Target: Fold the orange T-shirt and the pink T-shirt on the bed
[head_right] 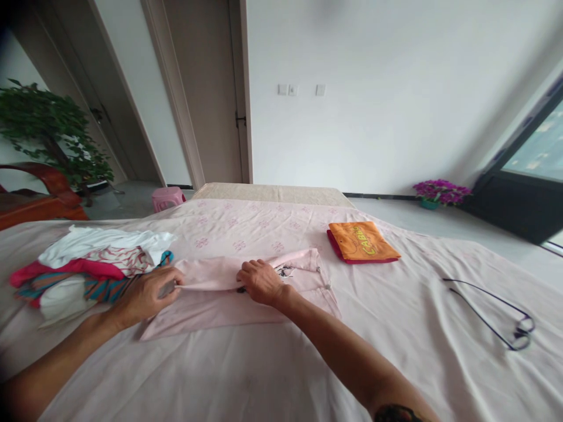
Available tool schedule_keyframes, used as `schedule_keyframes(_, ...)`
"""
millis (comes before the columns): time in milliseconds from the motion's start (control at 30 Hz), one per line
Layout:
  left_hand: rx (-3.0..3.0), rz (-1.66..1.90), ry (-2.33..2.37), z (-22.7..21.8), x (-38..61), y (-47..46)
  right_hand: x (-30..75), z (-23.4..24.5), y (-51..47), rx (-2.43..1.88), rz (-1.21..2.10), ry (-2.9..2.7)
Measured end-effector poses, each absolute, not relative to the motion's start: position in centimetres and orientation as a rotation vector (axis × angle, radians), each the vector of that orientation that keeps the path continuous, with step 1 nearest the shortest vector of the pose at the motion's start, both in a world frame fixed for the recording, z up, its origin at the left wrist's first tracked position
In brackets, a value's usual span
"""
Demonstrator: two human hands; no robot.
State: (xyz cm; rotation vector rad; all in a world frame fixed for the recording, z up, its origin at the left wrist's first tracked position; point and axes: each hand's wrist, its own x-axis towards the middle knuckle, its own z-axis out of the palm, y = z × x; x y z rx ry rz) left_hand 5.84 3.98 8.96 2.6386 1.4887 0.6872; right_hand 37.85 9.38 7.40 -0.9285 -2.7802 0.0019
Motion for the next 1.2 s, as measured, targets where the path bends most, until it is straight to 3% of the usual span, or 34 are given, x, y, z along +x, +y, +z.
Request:
schedule_keyframes(167,2.671,0.469,1.437,7.6,7.0,2.3,41.7,7.4,8.7,-1.193,-0.041,-2.630)
schedule_keyframes(433,2.801,0.586,1.473,5.4,8.9,3.2,49.5,7.7,9.7,-1.814,-0.154,-2.446)
schedule_keyframes(733,2.695,0.668,1.519,5.7,9.3,4.2,53.1,9.6,10.8,-1.787,-0.202,-2.416)
schedule_keyframes(1200,2.634,0.581,1.493,5.7,9.0,3.2,54.7,8.4,8.1,-1.719,-0.060,-2.529)
